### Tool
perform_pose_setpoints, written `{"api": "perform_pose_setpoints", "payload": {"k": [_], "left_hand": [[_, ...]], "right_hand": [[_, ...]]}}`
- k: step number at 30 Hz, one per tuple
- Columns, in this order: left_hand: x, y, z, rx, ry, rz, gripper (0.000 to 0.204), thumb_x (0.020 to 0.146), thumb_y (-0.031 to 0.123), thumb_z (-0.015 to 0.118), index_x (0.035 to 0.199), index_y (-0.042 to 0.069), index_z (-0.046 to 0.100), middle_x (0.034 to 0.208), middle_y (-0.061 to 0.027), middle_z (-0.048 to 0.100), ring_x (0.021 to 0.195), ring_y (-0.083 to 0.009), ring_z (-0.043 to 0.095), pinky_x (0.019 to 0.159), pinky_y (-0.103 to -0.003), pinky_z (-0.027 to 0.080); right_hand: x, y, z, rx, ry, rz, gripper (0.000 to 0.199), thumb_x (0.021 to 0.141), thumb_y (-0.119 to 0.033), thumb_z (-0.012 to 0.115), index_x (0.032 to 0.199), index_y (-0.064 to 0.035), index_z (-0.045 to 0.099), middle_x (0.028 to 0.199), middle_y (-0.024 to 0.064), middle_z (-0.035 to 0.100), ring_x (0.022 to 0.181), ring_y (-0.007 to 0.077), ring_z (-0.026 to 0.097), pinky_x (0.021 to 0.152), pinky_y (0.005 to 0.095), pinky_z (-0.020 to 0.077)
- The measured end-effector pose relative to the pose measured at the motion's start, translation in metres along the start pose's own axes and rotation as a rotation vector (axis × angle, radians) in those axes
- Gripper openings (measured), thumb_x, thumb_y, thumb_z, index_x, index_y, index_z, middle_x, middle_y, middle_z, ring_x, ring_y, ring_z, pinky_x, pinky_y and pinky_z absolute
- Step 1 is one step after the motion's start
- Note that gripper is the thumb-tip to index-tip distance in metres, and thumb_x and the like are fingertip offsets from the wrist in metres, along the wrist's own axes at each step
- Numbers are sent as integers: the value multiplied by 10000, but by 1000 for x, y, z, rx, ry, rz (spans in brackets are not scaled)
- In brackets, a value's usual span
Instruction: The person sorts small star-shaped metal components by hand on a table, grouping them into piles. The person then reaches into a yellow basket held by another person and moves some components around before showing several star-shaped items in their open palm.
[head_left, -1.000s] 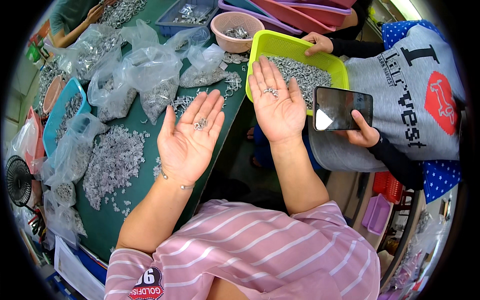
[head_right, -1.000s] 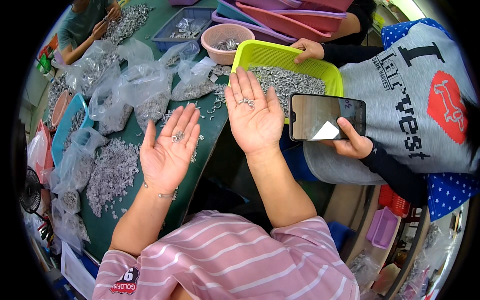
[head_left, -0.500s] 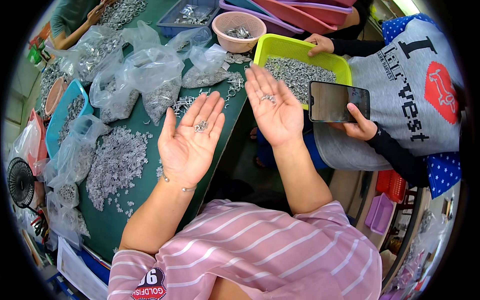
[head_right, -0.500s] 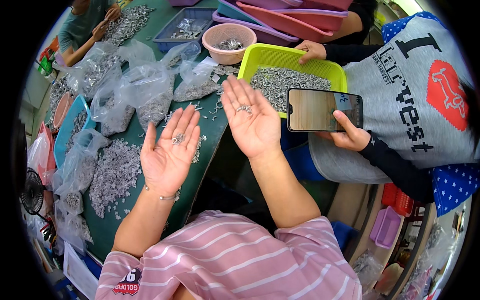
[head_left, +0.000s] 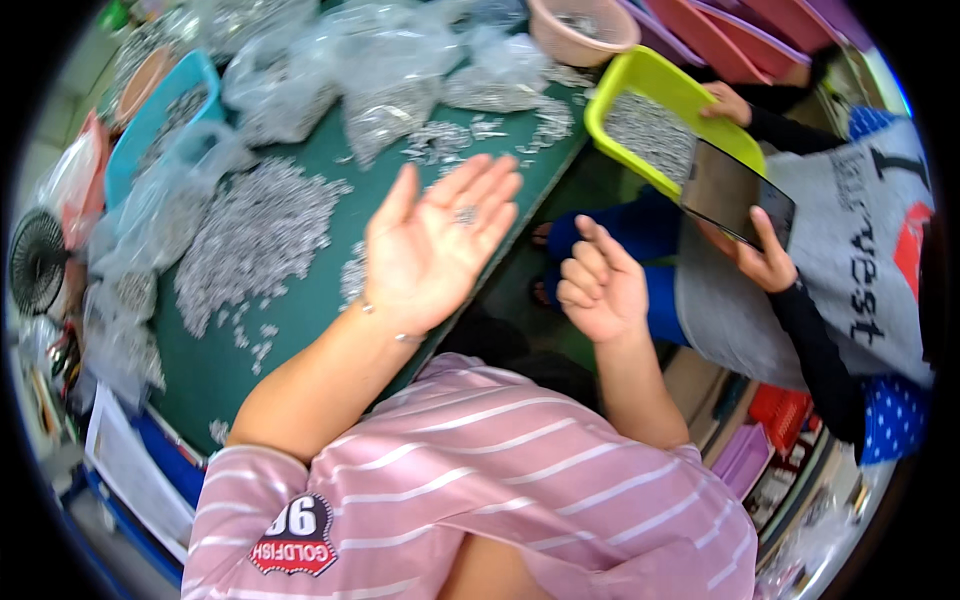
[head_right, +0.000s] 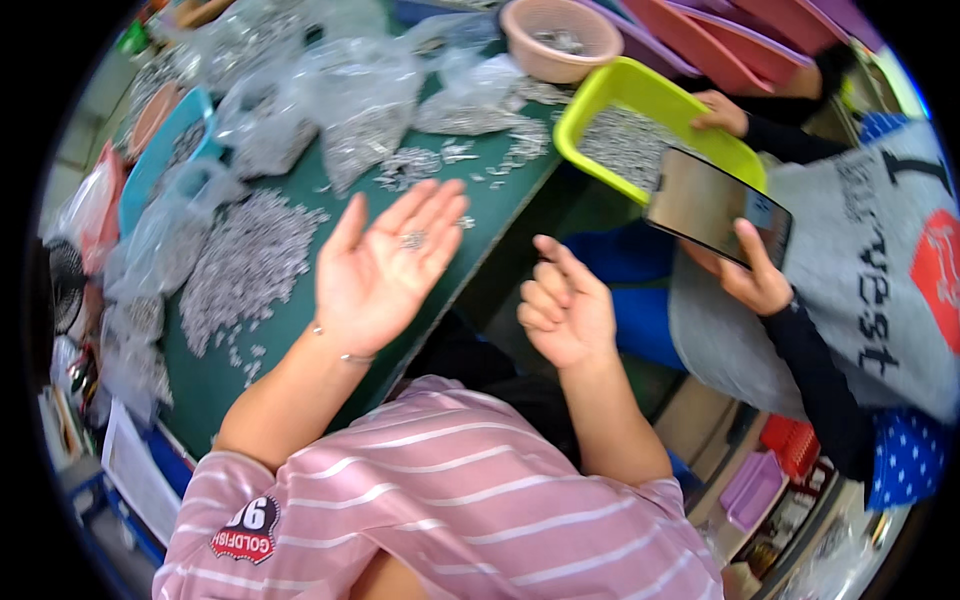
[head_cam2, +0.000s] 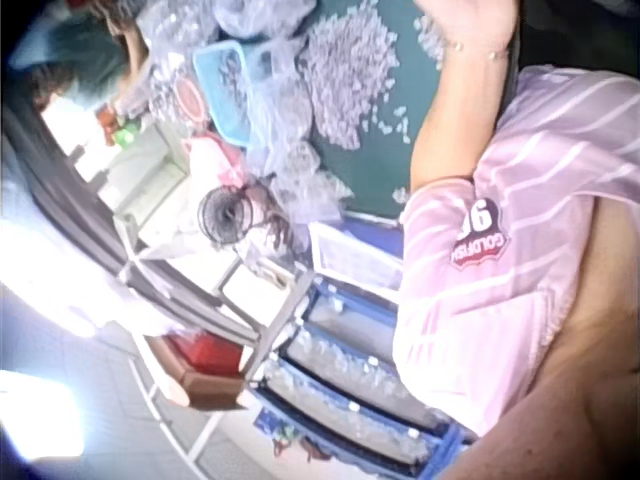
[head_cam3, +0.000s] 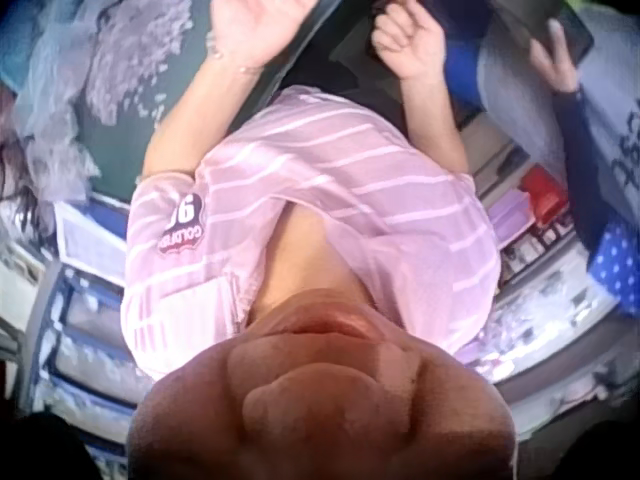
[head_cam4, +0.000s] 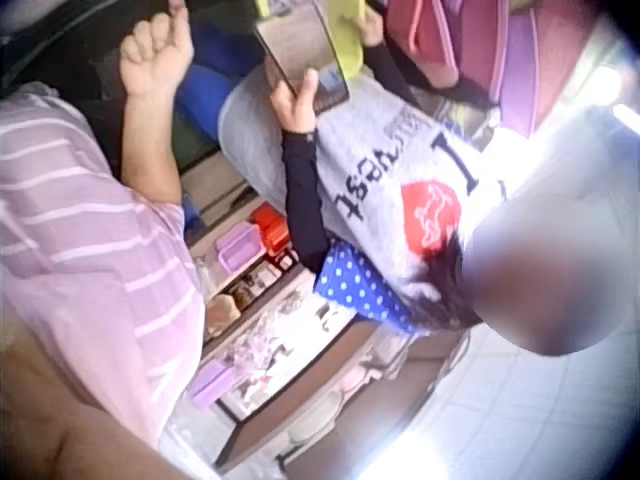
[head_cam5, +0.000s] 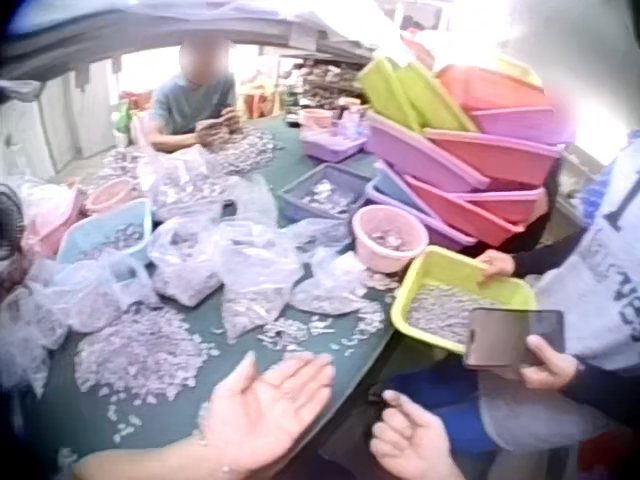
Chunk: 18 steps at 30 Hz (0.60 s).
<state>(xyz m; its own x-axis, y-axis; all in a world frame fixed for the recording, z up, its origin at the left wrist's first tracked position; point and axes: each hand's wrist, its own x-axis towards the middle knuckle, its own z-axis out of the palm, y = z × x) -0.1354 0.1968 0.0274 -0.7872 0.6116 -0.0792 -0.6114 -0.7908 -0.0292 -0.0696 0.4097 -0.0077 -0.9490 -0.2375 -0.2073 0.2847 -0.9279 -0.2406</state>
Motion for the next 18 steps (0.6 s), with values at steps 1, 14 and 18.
{"api": "perform_pose_setpoints", "payload": {"k": [1, 14, 18], "left_hand": [[-2, 1, 0, -9, -15, 5, 606, 970, 397, 345, 1337, -86, 332, 1444, -241, 285, 1341, -350, 294, 1094, -453, 280], [-44, 44, -21, 220, 51, 140, 503, 814, -121, 448, 1306, -117, 342, 1392, -295, 320, 1317, -383, 325, 1091, -428, 328], [-106, 75, -31, 270, 221, 353, 417, 821, -127, 463, 1236, -115, 421, 1344, -292, 388, 1288, -381, 371, 1069, -411, 374]], "right_hand": [[2, 3, -2, 2, 13, 4, 295, 980, -221, 383, 1095, -32, 578, 526, -22, 301, 445, 93, 279, 395, 228, 254], [16, 22, -1, -64, 82, 142, 301, 991, -220, 363, 1067, -31, 584, 565, -1, 338, 475, 111, 311, 428, 247, 264], [20, 28, -2, -72, 94, 195, 298, 992, -221, 358, 1055, -41, 587, 563, -2, 326, 461, 110, 292, 430, 251, 259]]}}
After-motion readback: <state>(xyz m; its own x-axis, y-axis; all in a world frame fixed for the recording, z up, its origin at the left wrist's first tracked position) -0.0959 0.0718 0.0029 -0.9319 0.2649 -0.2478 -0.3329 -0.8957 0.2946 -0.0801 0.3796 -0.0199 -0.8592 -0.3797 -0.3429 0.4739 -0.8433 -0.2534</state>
